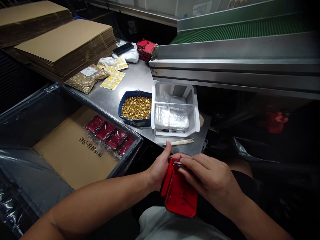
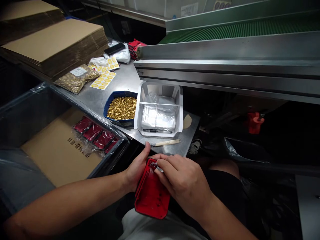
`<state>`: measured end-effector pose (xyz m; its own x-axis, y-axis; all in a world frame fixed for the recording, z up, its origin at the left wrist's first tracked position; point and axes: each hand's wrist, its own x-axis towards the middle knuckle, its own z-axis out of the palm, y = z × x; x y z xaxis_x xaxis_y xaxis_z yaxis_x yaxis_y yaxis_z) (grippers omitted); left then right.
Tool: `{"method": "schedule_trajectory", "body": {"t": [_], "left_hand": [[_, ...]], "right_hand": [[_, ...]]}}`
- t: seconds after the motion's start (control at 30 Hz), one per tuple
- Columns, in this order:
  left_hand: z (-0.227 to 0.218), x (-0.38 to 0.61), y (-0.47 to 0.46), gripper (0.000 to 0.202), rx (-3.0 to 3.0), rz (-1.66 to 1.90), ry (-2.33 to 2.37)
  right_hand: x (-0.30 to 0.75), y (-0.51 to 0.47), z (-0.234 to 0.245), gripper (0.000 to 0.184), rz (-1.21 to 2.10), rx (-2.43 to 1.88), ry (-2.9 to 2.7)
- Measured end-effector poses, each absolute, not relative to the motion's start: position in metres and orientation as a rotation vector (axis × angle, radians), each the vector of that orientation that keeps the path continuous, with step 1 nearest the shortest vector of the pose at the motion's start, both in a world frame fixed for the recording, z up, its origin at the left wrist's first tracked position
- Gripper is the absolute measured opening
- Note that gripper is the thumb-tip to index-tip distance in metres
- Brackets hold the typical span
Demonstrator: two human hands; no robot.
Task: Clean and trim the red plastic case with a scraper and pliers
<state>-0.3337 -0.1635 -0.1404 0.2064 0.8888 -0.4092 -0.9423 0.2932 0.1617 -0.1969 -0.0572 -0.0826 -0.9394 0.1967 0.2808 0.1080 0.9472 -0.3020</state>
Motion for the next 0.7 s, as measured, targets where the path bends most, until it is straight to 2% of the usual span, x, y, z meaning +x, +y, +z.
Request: {"method": "schedule_trajectory", "body": {"t": [0.2,0.33,0.43,0.57,0.7], "left_hand": [[-0.142,-0.331,-0.165,0.082,-0.124,1.276,0.461],[-0.139,-0.331,-0.164,0.082,-0.107,1.287,0.454],[-0.139,-0.332,-0.164,0.081,-0.128,1.293,0.516],[-0.131,-0.331,-0.165,0.079,-0.2,1.389,0.601],[-0.122,-0.326,-0.168,0.073,-0.303,1.462,0.591]], "right_hand": [[-0.199,-0.059,-0.084,0.029,0.395,-0.204,-2.737],[-0.197,-0.059,-0.076,0.03,0.647,-0.358,-2.604],[-0.194,-0.067,-0.069,0.02,0.719,-0.449,-2.471],[-0.194,-0.095,-0.071,0.018,0.719,-0.282,-2.391],[-0.195,-0.113,-0.082,0.024,0.688,-0.202,-2.303]]}}
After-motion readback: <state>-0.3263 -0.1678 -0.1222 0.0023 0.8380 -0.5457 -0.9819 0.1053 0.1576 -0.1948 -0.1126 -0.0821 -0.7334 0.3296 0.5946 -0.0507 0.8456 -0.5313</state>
